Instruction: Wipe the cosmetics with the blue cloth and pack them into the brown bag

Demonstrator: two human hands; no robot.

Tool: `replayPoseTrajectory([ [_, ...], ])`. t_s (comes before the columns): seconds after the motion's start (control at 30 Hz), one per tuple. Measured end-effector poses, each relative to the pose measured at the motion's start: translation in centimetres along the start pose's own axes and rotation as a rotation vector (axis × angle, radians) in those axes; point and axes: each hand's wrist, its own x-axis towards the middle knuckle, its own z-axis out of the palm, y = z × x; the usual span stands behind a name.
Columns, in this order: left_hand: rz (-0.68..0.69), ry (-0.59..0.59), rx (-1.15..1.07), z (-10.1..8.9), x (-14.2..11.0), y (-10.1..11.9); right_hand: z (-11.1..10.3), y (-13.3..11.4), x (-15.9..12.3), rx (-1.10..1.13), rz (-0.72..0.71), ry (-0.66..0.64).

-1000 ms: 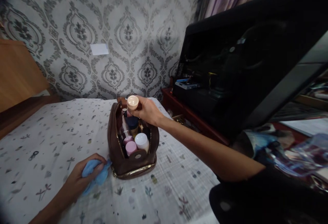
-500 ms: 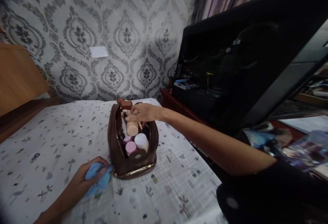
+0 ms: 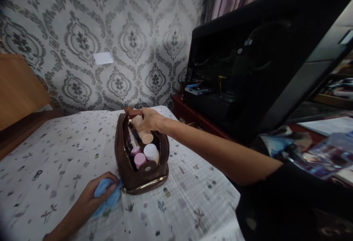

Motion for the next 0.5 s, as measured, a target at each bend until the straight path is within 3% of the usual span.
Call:
replayPoseTrajectory([
  [0.33, 0.010, 0.006, -0.007, 0.1, 0.0, -0.4, 0.9, -0.7, 0.0, -0.336, -0.073, 0.048],
  [0.5, -0.004, 0.232, -0.087, -1.1, 0.7, 0.4, 0.2, -0.6, -1.0, -0.380, -0.112, 0.056],
])
